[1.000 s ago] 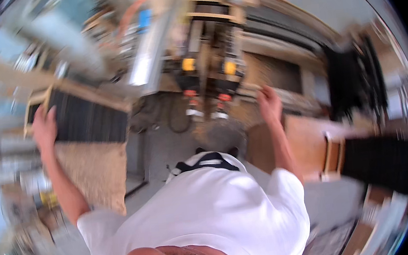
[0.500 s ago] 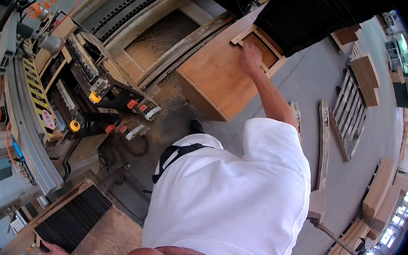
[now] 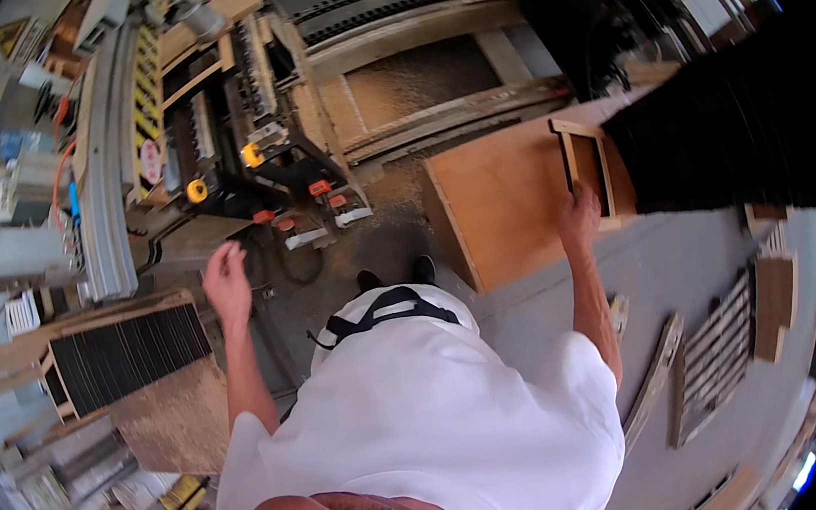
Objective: The person assembles wooden chair frames by inserting black slatted seat panels into the frames. They repeatedly pick up a frame, insert a panel, and place the assembled unit onto a stack.
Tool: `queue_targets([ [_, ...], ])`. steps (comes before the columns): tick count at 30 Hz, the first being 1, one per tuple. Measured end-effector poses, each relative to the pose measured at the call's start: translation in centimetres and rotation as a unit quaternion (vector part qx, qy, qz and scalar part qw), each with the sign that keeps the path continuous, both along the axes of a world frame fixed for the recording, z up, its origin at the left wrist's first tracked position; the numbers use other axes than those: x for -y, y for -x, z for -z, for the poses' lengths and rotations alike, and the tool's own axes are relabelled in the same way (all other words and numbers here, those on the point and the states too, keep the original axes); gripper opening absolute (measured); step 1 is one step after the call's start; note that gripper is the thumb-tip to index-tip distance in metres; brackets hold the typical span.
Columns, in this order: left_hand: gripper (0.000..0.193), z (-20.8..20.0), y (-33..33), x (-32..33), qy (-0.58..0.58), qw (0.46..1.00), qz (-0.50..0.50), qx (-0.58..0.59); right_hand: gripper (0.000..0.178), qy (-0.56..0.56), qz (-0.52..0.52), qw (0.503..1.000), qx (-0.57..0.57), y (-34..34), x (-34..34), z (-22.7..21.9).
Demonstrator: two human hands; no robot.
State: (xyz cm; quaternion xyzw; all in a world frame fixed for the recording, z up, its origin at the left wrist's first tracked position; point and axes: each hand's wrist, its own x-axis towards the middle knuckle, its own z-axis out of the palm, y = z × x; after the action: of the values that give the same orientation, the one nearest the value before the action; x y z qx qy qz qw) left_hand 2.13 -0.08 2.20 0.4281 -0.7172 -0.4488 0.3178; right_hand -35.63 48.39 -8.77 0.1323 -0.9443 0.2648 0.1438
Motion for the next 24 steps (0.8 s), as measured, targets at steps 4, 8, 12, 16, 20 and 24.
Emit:
queue_targets([
  [4,0.024,1.1,5.2,3.7,-0.045,0.998,0.023,-0.045,0.032,0.169,0.006,0.975,0.141,-0.9,4.4,-5.3],
  [8,0.031,2.1,10.5,10.3,-0.168,0.977,-0.031,-0.126,0.03,0.219,-0.062,0.965,0.126,-1.8,7.7,-8.3],
  [12,0.041,2.4,14.8,16.7,-0.274,0.941,-0.037,-0.195,0.028,0.236,-0.099,0.964,0.065,-3.8,12.2,-12.2],
  [16,0.061,3.4,18.6,22.7,-0.366,0.896,-0.009,-0.252,0.027,0.26,-0.146,0.953,0.063,-5.6,17.4,-16.3],
  [20,0.077,4.3,22.2,27.3,-0.4,0.869,-0.006,-0.292,0.029,0.201,-0.189,0.947,0.165,-4.7,22.8,-16.9],
  [24,0.092,5.5,23.8,31.1,-0.434,0.818,-0.036,-0.377,0.029,0.233,-0.249,0.917,0.207,-4.5,28.6,-15.3],
])
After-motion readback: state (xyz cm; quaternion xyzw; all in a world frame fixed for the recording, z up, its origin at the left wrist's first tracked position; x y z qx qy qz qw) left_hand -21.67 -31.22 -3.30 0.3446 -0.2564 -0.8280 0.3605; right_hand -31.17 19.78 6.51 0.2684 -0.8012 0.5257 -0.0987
